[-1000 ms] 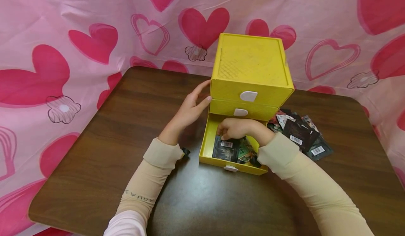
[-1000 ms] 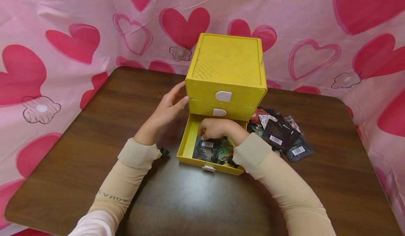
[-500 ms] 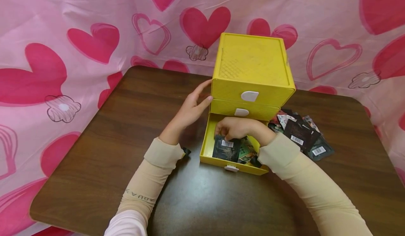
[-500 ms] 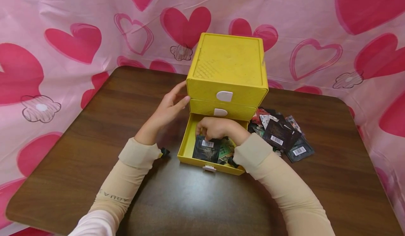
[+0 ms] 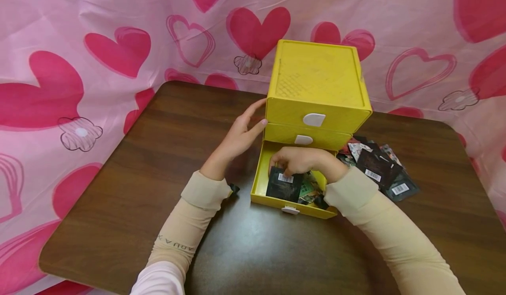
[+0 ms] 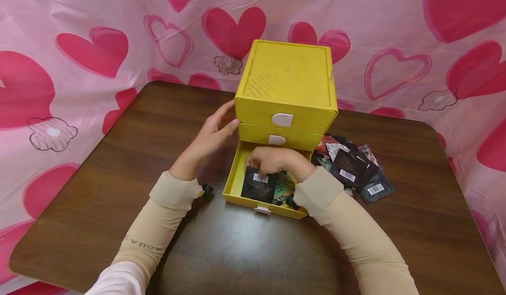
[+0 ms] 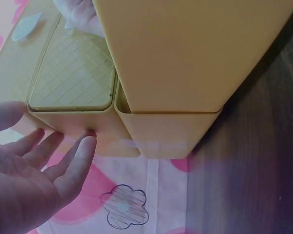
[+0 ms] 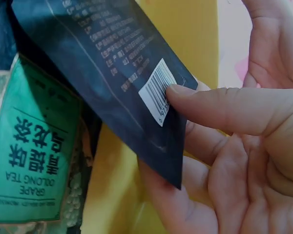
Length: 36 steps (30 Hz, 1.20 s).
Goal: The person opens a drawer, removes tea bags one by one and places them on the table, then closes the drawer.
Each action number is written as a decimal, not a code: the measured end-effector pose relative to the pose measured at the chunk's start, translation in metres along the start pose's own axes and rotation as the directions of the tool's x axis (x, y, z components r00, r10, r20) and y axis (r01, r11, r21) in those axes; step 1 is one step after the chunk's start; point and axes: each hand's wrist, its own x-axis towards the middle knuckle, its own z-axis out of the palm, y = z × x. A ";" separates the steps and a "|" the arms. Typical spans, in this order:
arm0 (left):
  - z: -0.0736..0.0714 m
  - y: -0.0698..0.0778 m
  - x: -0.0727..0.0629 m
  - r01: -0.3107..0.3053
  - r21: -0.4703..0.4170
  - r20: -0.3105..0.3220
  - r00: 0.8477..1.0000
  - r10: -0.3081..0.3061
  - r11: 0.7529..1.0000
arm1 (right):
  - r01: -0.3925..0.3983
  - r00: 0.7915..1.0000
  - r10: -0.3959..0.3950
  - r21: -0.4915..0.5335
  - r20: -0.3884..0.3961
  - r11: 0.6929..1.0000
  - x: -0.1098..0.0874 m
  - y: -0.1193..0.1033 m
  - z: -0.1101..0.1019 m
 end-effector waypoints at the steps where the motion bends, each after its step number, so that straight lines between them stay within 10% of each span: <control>1: 0.000 0.000 0.000 0.002 0.003 0.000 1.000 -0.002 1.000 | -0.002 1.000 0.002 -0.009 -0.012 1.000 -0.001 -0.001 0.000; 20: 0.003 0.000 0.002 0.005 -0.011 0.003 1.000 -0.005 1.000 | 0.086 0.975 -0.108 -0.118 -0.195 0.989 -0.034 -0.006 -0.008; 36: 0.001 0.000 0.003 0.010 0.010 -0.006 1.000 -0.010 1.000 | 0.160 0.936 -0.153 -0.004 -0.316 0.987 -0.081 -0.015 -0.024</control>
